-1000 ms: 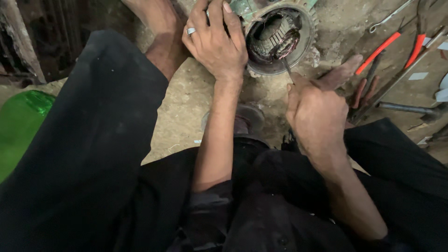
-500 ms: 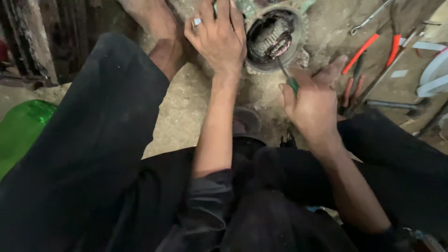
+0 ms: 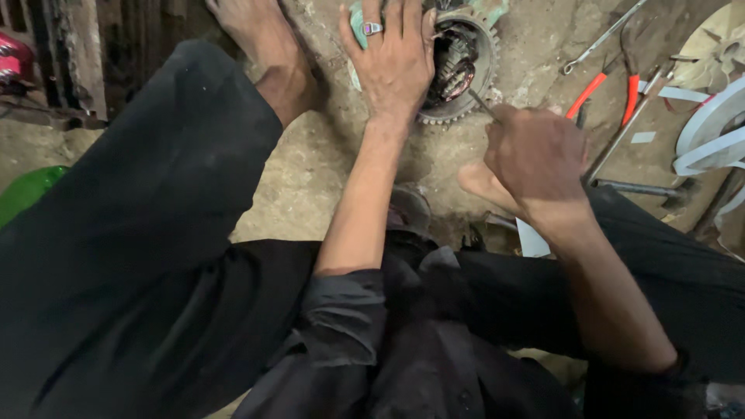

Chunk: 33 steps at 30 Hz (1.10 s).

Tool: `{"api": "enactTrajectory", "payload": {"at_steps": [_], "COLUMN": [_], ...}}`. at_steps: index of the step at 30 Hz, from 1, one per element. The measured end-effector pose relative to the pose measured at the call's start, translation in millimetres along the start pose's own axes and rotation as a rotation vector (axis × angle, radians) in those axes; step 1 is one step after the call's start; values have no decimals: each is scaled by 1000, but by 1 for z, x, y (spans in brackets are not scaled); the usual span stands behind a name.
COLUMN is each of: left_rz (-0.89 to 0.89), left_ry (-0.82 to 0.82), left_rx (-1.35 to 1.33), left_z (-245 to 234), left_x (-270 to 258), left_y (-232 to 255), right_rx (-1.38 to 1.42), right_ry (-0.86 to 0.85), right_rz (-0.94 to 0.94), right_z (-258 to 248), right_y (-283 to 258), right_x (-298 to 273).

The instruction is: The person sits on the floor and repairs an electric motor by hand. They use a screwdriver to adjust internal components and pliers to manipulate wires within the motor housing.

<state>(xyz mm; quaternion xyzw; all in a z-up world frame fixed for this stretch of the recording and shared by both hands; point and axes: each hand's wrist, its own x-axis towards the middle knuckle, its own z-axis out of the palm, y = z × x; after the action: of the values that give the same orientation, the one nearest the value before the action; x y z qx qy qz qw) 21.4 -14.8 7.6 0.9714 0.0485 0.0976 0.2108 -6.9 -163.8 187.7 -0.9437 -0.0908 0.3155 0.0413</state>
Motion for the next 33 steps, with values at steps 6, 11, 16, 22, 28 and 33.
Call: {"api": "enactTrajectory", "payload": {"at_steps": [6,11,16,22,28,33], "left_rz": [47,55,67,73,59,77], "left_ry": [34,-10,29,6,16,77], "left_rx": [36,30,35,39,32,50], "left_z": [3,4,3,-2,3,4], "left_x": [-2,-3,-4,-3,-2,-3], "left_y": [1,0,1,2,1,1], "right_rx": [69,39,81,323,395,440], "right_ry": [196,229,240,314,328,447], "right_rz": [-57,-73,-51,-112,-45,-120], "right_z": [24,39,45,49,62,82], "right_y": [11,23,28,36,39,44], "right_x": [9,7,8,-1,-10,-11]}}
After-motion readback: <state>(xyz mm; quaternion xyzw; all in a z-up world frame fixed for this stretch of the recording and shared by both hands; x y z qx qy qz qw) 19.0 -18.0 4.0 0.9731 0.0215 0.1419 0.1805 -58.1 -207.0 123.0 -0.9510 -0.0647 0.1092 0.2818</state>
